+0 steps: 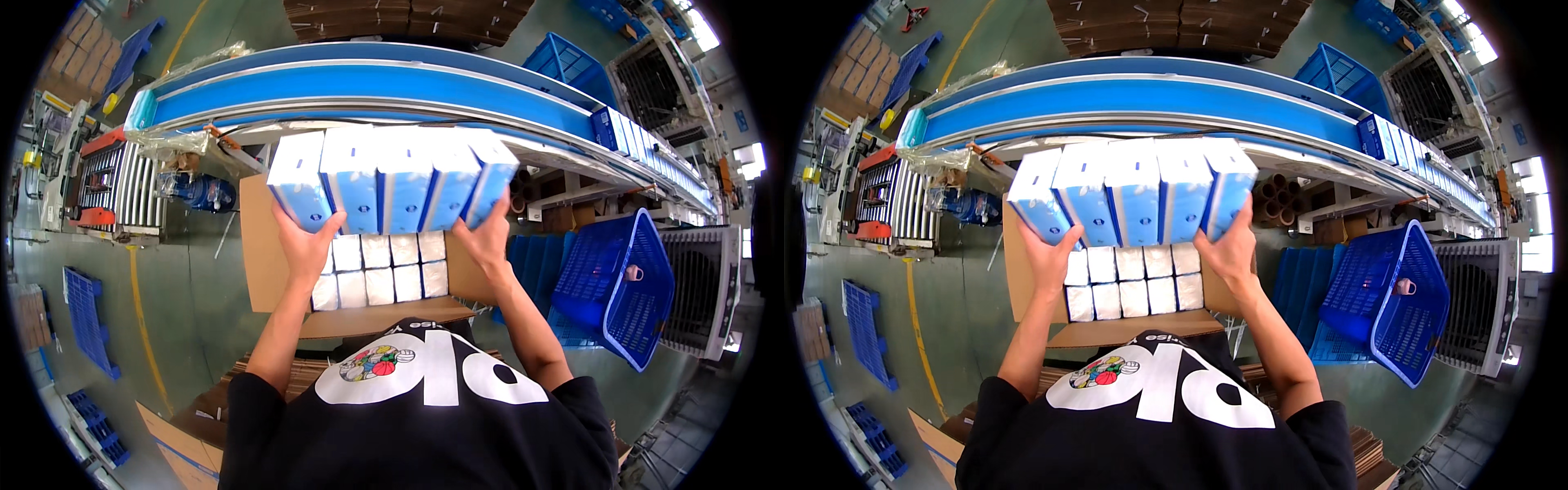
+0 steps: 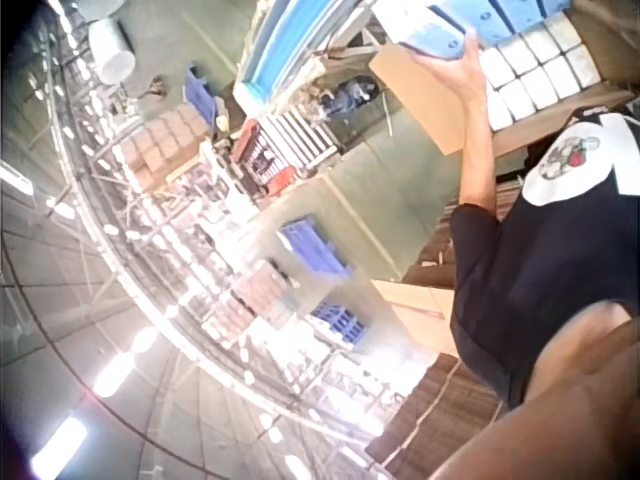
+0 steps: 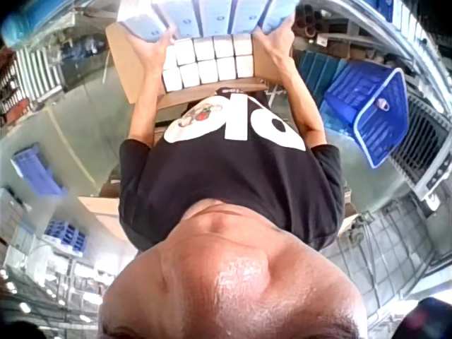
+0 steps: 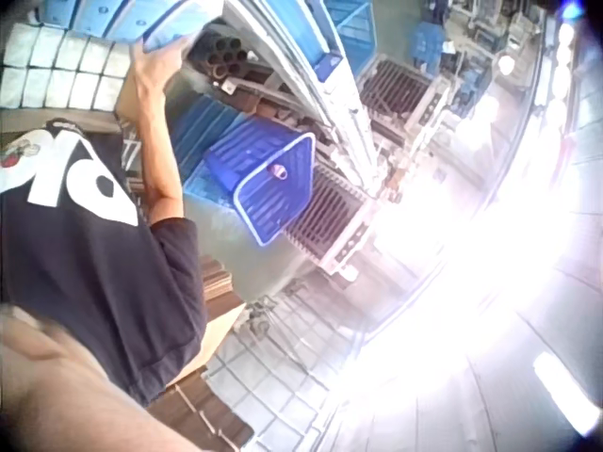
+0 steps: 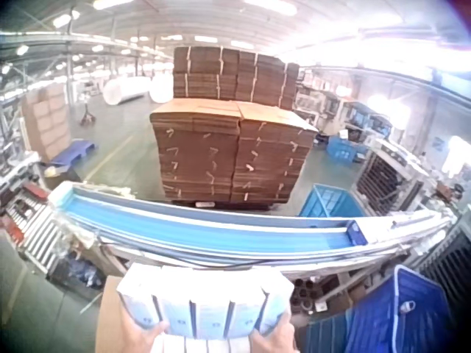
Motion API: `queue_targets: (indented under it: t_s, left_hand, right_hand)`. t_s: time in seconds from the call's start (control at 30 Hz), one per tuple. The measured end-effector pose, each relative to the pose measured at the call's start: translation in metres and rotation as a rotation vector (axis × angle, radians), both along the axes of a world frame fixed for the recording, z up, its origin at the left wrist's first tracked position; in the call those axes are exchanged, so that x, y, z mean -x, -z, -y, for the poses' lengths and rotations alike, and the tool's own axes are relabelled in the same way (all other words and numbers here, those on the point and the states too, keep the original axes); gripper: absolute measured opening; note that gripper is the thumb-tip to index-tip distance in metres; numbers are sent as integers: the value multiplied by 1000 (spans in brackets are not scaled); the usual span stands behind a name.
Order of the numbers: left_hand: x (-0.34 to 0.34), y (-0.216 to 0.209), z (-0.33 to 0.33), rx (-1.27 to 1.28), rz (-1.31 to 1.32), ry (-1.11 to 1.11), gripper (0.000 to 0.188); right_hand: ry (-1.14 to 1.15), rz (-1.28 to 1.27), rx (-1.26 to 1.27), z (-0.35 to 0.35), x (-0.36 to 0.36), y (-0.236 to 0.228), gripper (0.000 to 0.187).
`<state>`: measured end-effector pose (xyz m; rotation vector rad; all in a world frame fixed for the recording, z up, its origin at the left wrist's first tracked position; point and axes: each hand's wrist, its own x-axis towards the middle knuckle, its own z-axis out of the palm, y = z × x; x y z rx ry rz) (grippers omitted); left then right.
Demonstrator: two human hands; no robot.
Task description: The person constructs cardboard boxes by hand, retrieves small packaged items from a conveyor belt, and stacks them inside the boxes before placing the boxes on a secondary conveyor.
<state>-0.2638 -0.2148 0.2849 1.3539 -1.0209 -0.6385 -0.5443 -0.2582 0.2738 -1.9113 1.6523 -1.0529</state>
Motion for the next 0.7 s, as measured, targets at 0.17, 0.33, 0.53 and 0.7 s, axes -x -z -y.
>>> queue_targets:
  t_s: [0.17, 0.33, 0.53, 0.7]
  left_hand:
    - [-62, 96, 14, -405, 554, 63, 74]
    - [-68, 73, 75, -626, 854, 413, 74]
    - [-83, 80, 160, -978, 991, 769, 79]
    - [-80, 69, 134, -650, 810, 636, 60]
  right_hand:
    - [-318, -390, -224, 44, -25, 45, 84]
    - [-527, -650, -333, 98, -71, 44, 77]
    - [-804, -712, -787, 188, -102, 70, 82]
    - [-775, -533, -720, 175, -61, 46, 71]
